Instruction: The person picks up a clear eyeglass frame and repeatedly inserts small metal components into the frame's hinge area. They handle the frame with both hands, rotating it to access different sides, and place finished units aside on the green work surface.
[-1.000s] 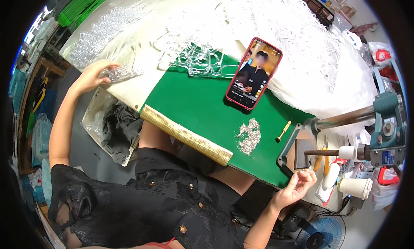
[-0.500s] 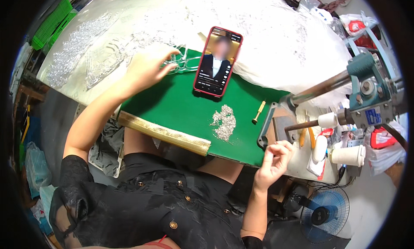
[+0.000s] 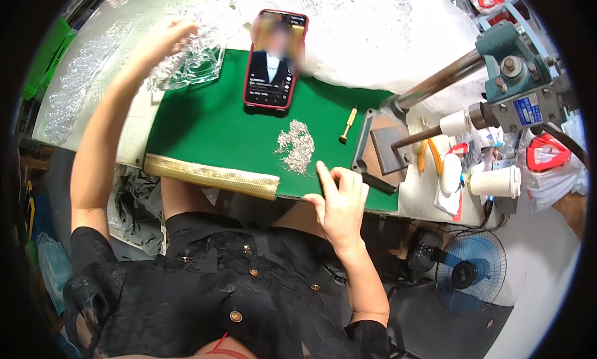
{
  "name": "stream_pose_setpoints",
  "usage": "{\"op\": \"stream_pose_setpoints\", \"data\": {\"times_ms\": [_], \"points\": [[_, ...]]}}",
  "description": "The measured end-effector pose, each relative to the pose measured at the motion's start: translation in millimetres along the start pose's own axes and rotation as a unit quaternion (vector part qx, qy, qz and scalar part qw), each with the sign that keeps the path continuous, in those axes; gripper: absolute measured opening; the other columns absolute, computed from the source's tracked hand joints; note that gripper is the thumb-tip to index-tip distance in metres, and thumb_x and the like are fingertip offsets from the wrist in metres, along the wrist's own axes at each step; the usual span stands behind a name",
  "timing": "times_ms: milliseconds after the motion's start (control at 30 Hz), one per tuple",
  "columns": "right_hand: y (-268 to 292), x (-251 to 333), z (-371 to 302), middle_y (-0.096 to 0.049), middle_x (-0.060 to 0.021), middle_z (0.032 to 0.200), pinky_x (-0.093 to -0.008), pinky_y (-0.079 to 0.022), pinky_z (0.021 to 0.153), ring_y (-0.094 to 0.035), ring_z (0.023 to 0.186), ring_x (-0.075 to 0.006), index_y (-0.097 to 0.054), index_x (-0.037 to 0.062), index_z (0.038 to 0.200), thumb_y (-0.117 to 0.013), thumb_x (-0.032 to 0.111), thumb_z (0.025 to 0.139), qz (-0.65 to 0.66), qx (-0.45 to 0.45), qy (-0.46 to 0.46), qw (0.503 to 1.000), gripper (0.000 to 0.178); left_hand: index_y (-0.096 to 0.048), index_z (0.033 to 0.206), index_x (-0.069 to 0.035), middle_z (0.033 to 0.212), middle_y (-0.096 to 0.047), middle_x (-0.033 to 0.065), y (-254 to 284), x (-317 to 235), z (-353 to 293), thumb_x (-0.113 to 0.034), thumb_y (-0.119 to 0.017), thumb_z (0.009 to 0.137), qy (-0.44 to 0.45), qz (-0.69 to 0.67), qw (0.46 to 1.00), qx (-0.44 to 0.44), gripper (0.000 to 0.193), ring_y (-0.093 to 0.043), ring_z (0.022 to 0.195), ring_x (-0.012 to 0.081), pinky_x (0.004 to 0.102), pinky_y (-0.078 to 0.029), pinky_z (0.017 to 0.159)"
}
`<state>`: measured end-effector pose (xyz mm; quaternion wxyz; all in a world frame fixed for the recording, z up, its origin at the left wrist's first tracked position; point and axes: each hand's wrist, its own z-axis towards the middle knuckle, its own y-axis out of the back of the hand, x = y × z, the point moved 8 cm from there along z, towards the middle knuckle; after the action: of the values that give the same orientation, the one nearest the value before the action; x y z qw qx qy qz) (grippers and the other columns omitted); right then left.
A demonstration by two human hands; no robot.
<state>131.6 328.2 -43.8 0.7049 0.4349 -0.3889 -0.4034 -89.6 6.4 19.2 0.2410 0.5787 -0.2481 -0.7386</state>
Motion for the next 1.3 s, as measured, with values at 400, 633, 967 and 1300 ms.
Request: {"op": "stream_pose_setpoints", "data": {"times_ms": [400,633,967,1300], "points": [[12,-22,6,-0.061,-0.0100,0.082,-0.0335,-0.045,0.071,-0.058,0.079,-0.0261,-0.067,0.0029,0.093,-0.065,0.000,0.077,0.230,-0.066,-0.069,0.969,0.017,-0.025,0.144,0.004,0.119,-0.058,0.0123,-18,-56,-129,-0.018,-0.035,0.096,0.020,-0.524,0.844,0.109,0.054,-0.064,0.096,0.0225,0.0333,-0.051,0.085],[-3,-28,13,-0.060,-0.0094,0.077,-0.0315,-0.047,0.064,-0.060,0.072,-0.0239,-0.064,0.0014,0.084,-0.068,-0.002,0.075,0.267,-0.003,-0.086,0.960,0.010,-0.032,0.138,0.003,0.061,-0.046,-0.0024,-36,-59,-164,-0.061,-0.036,0.094,-0.007,-0.462,0.886,0.033,0.078,-0.042,0.051,0.0056,0.0210,-0.048,0.059],[-5,-13,20,-0.052,-0.0073,0.073,-0.0338,-0.044,0.060,-0.053,0.066,-0.0225,-0.056,0.0037,0.083,-0.075,0.007,0.072,0.174,-0.019,-0.075,0.982,0.022,-0.026,0.139,0.007,0.092,-0.061,0.0154,-71,-74,-181,-0.065,-0.059,0.081,-0.007,-0.394,0.911,0.125,0.099,-0.058,0.059,0.0108,0.0204,-0.047,0.054],[-2,-35,15,-0.057,-0.0105,0.075,-0.0333,-0.045,0.060,-0.057,0.065,-0.0253,-0.061,0.0001,0.081,-0.063,0.000,0.081,0.217,-0.034,-0.109,0.970,0.003,-0.026,0.138,0.010,0.136,-0.044,0.0219,-75,-75,-185,-0.055,-0.072,0.076,-0.102,-0.373,0.908,0.163,0.101,-0.061,0.068,0.0167,0.0279,-0.051,0.060]]}}
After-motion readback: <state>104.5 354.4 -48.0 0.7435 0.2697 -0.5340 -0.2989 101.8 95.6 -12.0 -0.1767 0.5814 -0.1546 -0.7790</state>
